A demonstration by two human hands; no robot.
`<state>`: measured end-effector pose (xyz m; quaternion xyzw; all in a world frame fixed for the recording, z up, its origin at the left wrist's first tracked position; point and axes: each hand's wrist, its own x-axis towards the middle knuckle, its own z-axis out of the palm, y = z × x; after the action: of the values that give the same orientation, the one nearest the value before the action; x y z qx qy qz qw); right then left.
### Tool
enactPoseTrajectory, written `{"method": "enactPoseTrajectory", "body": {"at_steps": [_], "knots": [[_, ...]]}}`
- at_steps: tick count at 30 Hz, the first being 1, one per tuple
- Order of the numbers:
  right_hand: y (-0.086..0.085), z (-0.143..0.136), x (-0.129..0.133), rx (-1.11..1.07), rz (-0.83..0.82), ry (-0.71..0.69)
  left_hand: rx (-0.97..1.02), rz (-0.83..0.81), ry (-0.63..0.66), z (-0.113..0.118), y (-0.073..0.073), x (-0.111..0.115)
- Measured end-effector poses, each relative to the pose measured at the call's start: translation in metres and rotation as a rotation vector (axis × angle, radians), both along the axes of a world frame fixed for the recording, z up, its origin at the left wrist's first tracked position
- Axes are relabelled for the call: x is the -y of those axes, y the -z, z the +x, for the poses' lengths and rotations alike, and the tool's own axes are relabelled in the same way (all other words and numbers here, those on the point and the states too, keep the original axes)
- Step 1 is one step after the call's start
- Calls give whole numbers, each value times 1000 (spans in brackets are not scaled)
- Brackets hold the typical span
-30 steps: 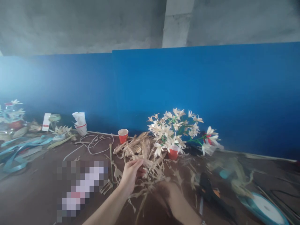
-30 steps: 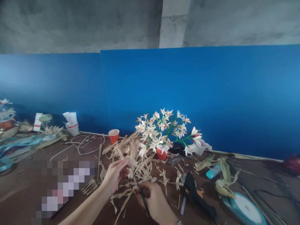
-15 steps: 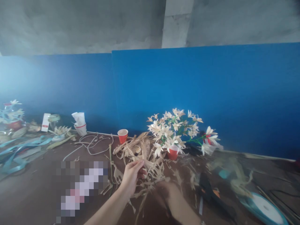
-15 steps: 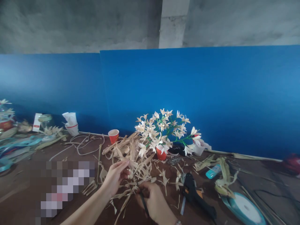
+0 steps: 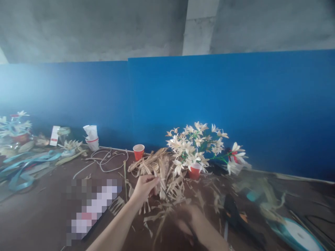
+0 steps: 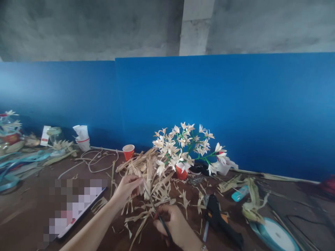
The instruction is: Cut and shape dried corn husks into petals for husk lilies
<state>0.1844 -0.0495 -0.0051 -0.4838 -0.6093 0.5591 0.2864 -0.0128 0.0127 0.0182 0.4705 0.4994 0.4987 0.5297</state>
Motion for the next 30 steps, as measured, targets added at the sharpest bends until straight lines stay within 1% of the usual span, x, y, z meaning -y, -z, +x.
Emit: {"method": "enactPoseTrajectory", "body": {"at_steps": [7, 12, 14, 19, 27, 30], "knots": [[2, 1, -1, 30, -51, -12, -20, -32, 106, -2, 0, 0], [13, 2, -2, -6, -74, -2, -13, -79, 169, -2, 1, 3], [17, 3, -4, -1, -110, 3, -3, -99, 191, -1, 2, 3], [22, 4, -10, 24, -216, -51, 32, -134, 226, -2, 2, 1], [28, 5, -16, 13, -226, -130, 80, -165, 254, -2, 4, 1], [33, 2, -19, 52, -263, -108, 95, -165, 260, -1, 2, 4]]}}
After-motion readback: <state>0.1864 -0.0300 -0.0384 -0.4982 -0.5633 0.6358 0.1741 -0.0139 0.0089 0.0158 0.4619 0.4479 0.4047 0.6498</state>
